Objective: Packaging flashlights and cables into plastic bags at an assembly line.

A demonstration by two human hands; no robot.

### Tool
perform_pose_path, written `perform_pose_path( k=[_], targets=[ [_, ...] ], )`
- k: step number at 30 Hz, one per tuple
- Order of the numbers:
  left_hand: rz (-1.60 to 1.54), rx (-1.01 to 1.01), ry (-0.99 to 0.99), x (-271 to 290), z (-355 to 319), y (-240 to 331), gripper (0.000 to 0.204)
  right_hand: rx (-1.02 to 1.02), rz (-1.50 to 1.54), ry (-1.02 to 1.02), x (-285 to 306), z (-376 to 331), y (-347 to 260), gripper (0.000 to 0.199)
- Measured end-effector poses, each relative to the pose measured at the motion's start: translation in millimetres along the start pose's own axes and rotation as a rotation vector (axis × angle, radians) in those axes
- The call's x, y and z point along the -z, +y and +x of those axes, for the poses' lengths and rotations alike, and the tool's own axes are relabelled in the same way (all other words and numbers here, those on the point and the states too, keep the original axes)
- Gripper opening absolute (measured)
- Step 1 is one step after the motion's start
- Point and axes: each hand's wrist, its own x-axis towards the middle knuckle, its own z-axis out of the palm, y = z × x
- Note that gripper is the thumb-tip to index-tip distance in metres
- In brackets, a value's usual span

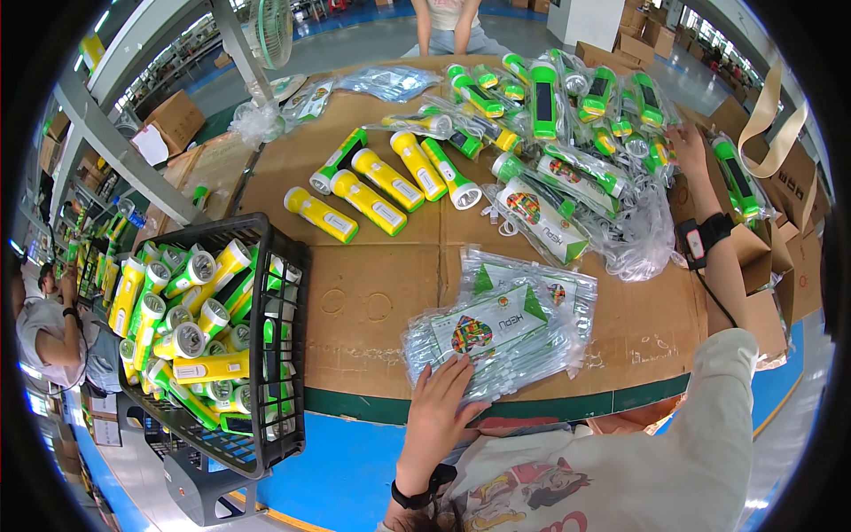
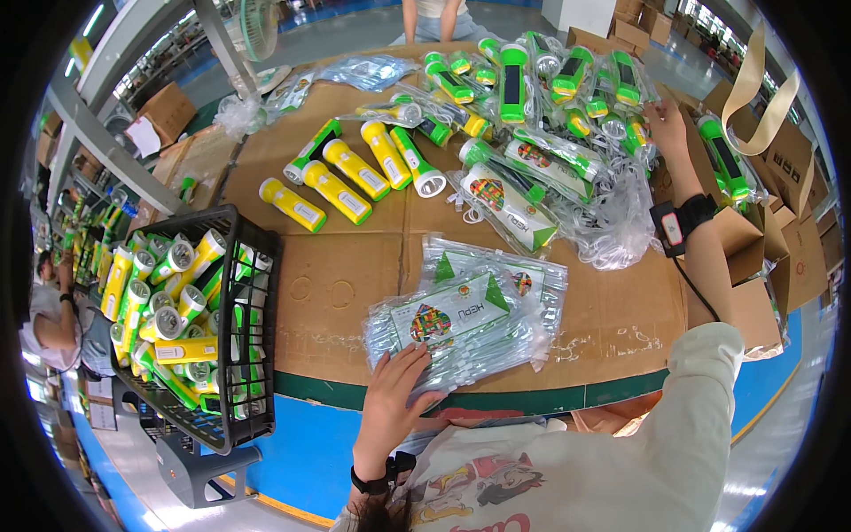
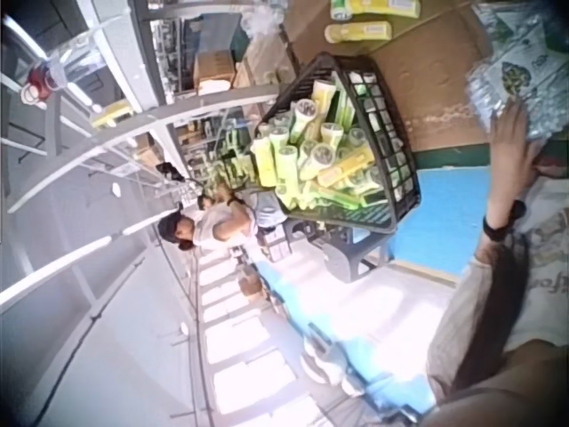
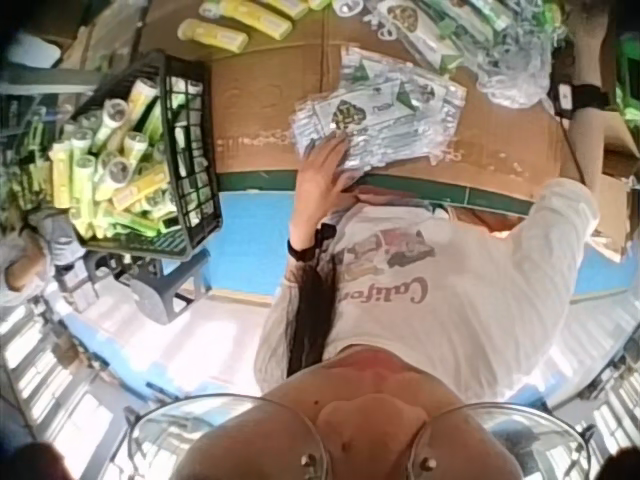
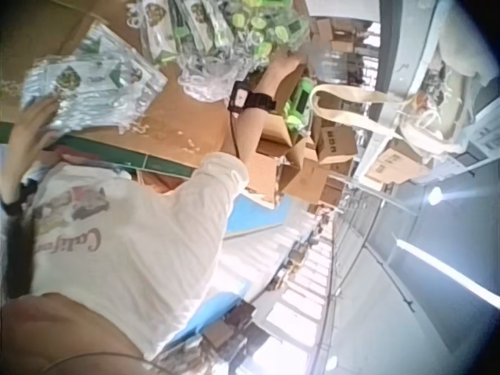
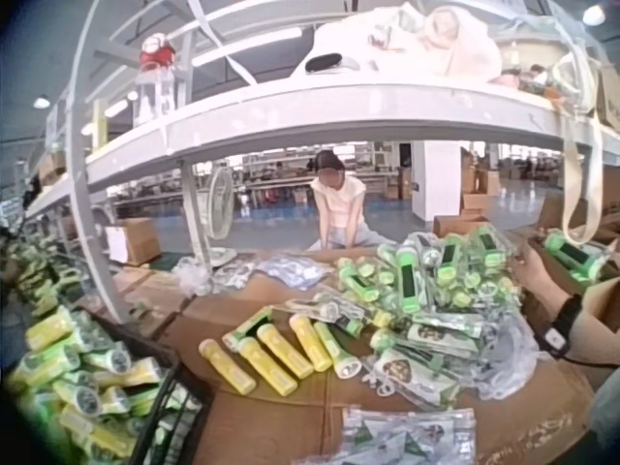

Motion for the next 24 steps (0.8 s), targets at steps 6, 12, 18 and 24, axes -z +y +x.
perform_pose_path(
  k=[6,12,18,24],
  targets=[
    [-0.056,-0.018,-0.028,3.1,2.6,-10.5,0.044,0.346,-0.081,0.183,12.0,-103.3,-43.1,0.025],
    [-0.111,0.049,-0.050,10.9,9.6,-5.6,0.038,0.867,0.020,-0.766,-1.5,-273.1,-148.6,0.026],
    [-0.164,0.017,0.060,-2.1,13.6,-4.7,0.014,0.983,0.015,-1.103,-46.1,-339.2,-155.8,0.027],
    [-0.197,0.124,0.169,-1.7,9.3,-1.5,0.016,1.077,0.150,-0.936,-58.2,-343.9,-157.8,0.029]
  ],
)
